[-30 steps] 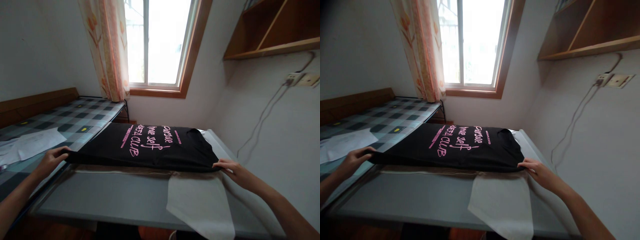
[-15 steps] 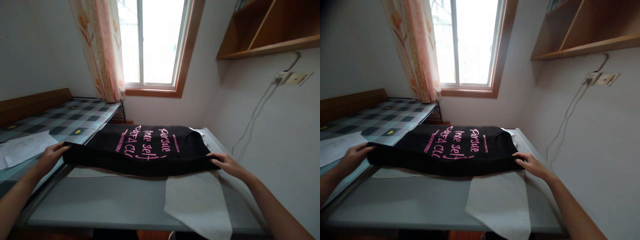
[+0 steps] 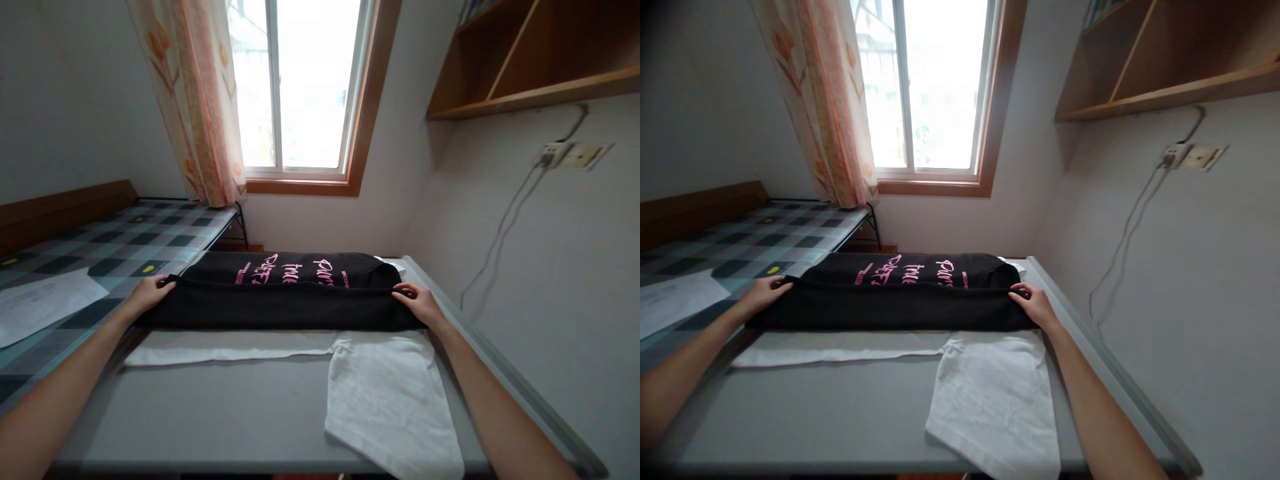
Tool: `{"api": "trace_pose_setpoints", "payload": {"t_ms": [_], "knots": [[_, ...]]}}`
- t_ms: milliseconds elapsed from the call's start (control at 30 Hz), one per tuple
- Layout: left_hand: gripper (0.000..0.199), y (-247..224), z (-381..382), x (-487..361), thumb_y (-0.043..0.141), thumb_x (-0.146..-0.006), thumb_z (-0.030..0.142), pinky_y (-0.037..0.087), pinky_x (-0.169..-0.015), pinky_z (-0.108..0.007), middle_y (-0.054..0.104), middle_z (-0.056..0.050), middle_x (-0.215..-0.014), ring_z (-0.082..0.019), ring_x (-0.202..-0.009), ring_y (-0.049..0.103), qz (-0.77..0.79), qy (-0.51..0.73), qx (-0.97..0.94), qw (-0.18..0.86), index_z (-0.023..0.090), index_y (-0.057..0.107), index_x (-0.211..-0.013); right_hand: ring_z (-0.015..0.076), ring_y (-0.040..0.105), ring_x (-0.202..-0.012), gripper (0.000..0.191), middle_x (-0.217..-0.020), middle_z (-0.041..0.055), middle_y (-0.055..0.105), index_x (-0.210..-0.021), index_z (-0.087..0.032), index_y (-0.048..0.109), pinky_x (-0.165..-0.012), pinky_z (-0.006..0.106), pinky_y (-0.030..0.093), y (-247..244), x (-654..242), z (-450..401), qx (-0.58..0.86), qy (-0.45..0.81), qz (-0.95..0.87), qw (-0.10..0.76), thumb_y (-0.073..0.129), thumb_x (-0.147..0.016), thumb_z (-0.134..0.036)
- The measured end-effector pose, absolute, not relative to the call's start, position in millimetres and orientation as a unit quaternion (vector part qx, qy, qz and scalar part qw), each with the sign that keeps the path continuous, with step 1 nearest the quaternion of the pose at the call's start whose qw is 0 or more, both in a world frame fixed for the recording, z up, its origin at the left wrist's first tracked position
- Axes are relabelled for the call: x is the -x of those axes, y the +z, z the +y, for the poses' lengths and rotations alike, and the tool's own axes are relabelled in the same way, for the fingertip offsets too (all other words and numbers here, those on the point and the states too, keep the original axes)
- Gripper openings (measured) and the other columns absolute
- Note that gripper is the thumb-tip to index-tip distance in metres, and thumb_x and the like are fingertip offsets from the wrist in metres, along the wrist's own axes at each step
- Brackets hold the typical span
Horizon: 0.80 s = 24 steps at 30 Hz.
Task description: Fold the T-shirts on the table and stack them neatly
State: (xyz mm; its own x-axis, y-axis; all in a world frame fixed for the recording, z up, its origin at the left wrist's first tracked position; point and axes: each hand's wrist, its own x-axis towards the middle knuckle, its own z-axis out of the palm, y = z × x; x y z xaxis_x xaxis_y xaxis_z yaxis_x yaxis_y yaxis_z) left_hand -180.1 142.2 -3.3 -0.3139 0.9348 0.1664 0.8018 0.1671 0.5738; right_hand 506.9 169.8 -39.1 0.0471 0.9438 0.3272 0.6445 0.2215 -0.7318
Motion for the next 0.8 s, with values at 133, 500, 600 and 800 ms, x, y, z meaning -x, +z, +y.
{"api": "trace_pose_setpoints", "payload": {"t_ms": [133, 500, 600, 800], "knots": [[0.037, -6.3, 134.3, 172.4, 0.053, -0.078, 0.041, 0.048, -0.076, -0.026, 0.071, -0.006, -0.087, -0.022, -0.084, 0.063, 0.771, 0.25, -0.581, 0.073, 0.01, 0.063, -0.095, 0.0228, 0.064, -0.072, 0.042, -0.076, 0.0067, 0.071, -0.086, -0.02, 0.07, -0.069, 0.036, 0.051, -44.0, -504.5, 172.5, 0.619, 0.14, -0.657, 0.407, 0.064, -0.068, -0.058], [0.041, 2.5, 126.6, 124.4, 0.045, -0.089, 0.038, 0.045, -0.086, -0.039, 0.057, -0.015, -0.115, -0.031, -0.107, 0.054, 0.766, 0.129, -0.623, -0.086, 0.014, 0.059, -0.12, 0.0221, 0.063, -0.067, 0.039, -0.073, 0.0066, 0.068, -0.084, -0.02, 0.07, -0.066, 0.034, 0.048, -45.9, -516.7, 162.6, 0.687, 0.08, -0.624, 0.365, 0.063, -0.069, -0.055], [0.036, -0.1, 132.2, 102.9, 0.048, -0.088, 0.037, 0.041, -0.092, -0.044, 0.051, -0.017, -0.124, -0.037, -0.121, 0.044, 0.734, 0.145, -0.651, -0.125, 0.017, 0.065, -0.113, 0.0213, 0.062, -0.067, 0.034, -0.075, 0.0073, 0.069, -0.084, -0.02, 0.069, -0.065, 0.033, 0.047, -45.9, -518.3, 160.8, 0.693, 0.082, -0.619, 0.359, 0.06, -0.072, -0.05], [0.033, -22.7, 157.9, 65.2, 0.047, -0.089, 0.042, 0.041, -0.089, -0.04, 0.059, -0.009, -0.116, -0.027, -0.109, 0.055, 0.638, 0.136, -0.755, -0.061, 0.024, 0.068, -0.106, 0.0258, 0.061, -0.091, 0.019, -0.094, 0.0076, 0.069, -0.093, -0.021, 0.07, -0.081, 0.04, 0.04, -42.6, -492.7, 151.6, 0.685, -0.118, -0.674, 0.249, 0.055, -0.083, -0.028]]}}
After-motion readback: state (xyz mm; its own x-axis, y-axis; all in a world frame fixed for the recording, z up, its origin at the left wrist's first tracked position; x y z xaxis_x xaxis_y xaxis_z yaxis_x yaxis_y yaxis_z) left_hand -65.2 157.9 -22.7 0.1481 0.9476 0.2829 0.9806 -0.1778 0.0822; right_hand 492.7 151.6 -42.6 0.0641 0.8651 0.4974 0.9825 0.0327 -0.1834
